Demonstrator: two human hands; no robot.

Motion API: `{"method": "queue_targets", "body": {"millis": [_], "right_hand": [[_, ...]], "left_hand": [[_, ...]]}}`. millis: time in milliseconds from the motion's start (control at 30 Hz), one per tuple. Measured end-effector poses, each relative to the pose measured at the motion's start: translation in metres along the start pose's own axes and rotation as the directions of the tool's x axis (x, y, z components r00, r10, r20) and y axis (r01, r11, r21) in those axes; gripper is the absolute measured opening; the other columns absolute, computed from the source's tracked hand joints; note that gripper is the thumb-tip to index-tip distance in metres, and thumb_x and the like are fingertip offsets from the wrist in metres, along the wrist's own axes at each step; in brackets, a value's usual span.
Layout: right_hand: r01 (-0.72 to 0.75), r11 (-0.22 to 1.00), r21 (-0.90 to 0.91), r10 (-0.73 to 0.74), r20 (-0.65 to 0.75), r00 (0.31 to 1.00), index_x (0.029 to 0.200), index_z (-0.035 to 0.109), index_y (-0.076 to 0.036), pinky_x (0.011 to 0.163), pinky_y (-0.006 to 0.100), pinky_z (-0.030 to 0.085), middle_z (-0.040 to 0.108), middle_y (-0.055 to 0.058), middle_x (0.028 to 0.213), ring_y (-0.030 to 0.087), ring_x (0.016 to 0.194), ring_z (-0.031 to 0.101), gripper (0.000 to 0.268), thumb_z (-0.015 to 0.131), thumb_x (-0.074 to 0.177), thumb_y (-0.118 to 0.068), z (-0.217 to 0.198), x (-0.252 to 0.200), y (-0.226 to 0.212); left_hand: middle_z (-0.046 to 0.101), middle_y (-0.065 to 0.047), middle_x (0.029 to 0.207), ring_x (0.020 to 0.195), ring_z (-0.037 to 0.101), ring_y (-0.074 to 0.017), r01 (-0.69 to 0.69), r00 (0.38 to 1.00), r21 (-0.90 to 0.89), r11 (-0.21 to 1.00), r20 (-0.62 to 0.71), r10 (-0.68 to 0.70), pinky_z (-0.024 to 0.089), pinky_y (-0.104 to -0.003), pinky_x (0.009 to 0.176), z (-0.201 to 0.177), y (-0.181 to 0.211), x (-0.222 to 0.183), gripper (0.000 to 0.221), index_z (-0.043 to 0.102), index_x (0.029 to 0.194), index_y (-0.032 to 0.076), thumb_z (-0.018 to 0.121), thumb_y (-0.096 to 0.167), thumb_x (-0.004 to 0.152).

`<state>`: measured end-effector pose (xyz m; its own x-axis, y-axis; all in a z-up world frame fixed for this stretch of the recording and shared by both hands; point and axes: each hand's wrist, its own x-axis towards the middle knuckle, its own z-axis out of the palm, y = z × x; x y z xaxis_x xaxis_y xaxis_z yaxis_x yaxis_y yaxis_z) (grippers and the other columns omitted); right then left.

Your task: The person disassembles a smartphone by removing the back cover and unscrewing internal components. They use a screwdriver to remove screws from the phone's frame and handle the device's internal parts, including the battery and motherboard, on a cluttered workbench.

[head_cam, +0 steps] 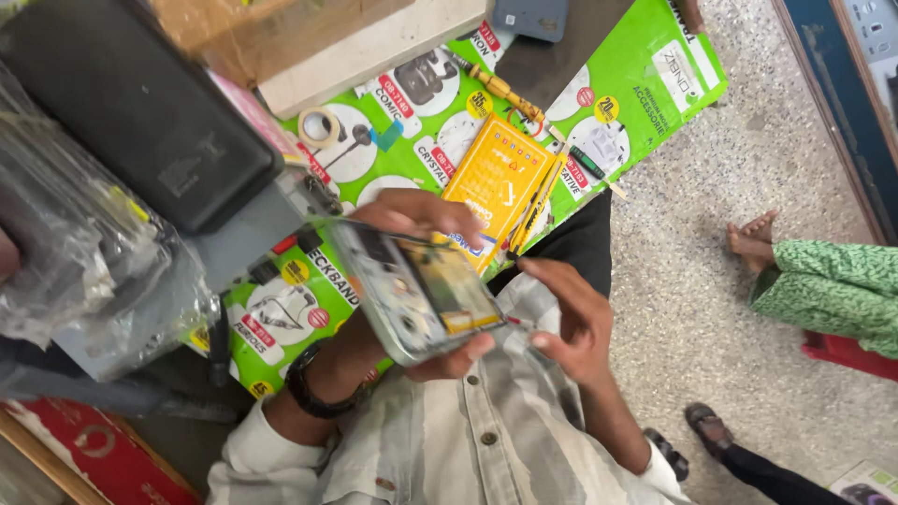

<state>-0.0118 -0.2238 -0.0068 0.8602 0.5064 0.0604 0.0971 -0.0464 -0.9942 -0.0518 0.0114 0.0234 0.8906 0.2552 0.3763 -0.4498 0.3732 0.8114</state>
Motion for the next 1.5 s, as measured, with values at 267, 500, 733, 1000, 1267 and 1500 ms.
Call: {"method": "queue_targets", "body": {"millis": [267, 500, 733, 1000, 1267, 1500], "right_hand": [[0.137, 0.974, -0.179, -0.022, 0.529, 0.848, 0.147, 0.053, 0.002, 0.117, 0.045, 0.045, 0.062, 0.019, 0.147, 0.034, 0.137, 0.062, 0.100, 0.095, 0.066, -0.038, -0.035, 0.053, -0.026], [0.376, 0.872, -0.315, -0.117, 0.610, 0.784, 0.134, 0.064, -0.006, 0.111, 0.044, 0.051, 0.068, 0.013, 0.132, 0.030, 0.127, 0.064, 0.085, 0.094, 0.061, -0.038, -0.101, 0.111, -0.025], [0.499, 0.548, -0.671, -0.092, 0.545, 0.834, 0.137, 0.063, -0.002, 0.099, 0.041, 0.057, 0.064, 0.016, 0.136, 0.033, 0.119, 0.069, 0.089, 0.093, 0.055, -0.016, -0.111, 0.171, -0.066], [0.641, 0.449, -0.622, 0.169, 0.764, 0.623, 0.143, 0.056, -0.004, 0.073, 0.043, 0.059, 0.061, 0.013, 0.138, 0.034, 0.083, 0.072, 0.087, 0.085, 0.061, -0.009, -0.039, 0.211, -0.062], [0.651, 0.557, -0.515, 0.127, 0.828, 0.546, 0.143, 0.054, -0.004, 0.072, 0.045, 0.059, 0.062, 0.014, 0.136, 0.038, 0.089, 0.072, 0.090, 0.086, 0.059, -0.011, -0.002, 0.192, -0.047], [0.539, 0.649, -0.537, 0.145, 0.783, 0.605, 0.138, 0.058, -0.002, 0.083, 0.043, 0.059, 0.060, 0.014, 0.138, 0.036, 0.097, 0.071, 0.081, 0.090, 0.066, -0.019, -0.004, 0.179, -0.041]], "left_hand": [[0.048, -0.020, 0.155, 0.139, 0.056, -0.0383, -0.078, 0.952, -0.214, 0.974, 0.275, 0.137, 0.021, -0.051, 0.135, 0.016, -0.048, 0.019, 0.052, 0.040, 0.134, 0.027, 0.073, 0.025, 0.095], [0.049, -0.024, 0.149, 0.140, 0.050, -0.0411, -0.244, 0.933, 0.635, 0.733, 0.359, -0.001, 0.033, -0.055, 0.125, -0.017, -0.001, 0.024, 0.098, 0.034, 0.145, 0.008, 0.080, 0.064, 0.079], [0.053, -0.025, 0.135, 0.125, 0.047, -0.0428, 0.106, 0.992, 0.972, 0.209, -0.088, -0.093, 0.035, -0.058, 0.107, 0.004, -0.005, -0.004, 0.104, 0.040, 0.141, -0.001, 0.091, 0.051, 0.067], [0.054, -0.025, 0.137, 0.131, 0.046, -0.0426, 0.177, 0.980, 0.962, 0.206, -0.154, -0.125, 0.038, -0.054, 0.112, -0.020, -0.019, -0.029, 0.100, 0.036, 0.144, -0.001, 0.093, 0.033, 0.070], [0.052, -0.022, 0.146, 0.138, 0.049, -0.0398, 0.256, 0.931, 0.925, 0.283, -0.156, -0.331, 0.043, -0.047, 0.115, -0.051, 0.027, -0.033, 0.098, 0.039, 0.149, 0.006, 0.089, 0.015, 0.065], [0.053, -0.020, 0.144, 0.133, 0.051, -0.0416, 0.264, 0.926, 0.914, 0.309, -0.150, -0.346, 0.040, -0.050, 0.112, -0.062, 0.024, -0.032, 0.107, 0.039, 0.149, 0.004, 0.093, 0.025, 0.059]]}}
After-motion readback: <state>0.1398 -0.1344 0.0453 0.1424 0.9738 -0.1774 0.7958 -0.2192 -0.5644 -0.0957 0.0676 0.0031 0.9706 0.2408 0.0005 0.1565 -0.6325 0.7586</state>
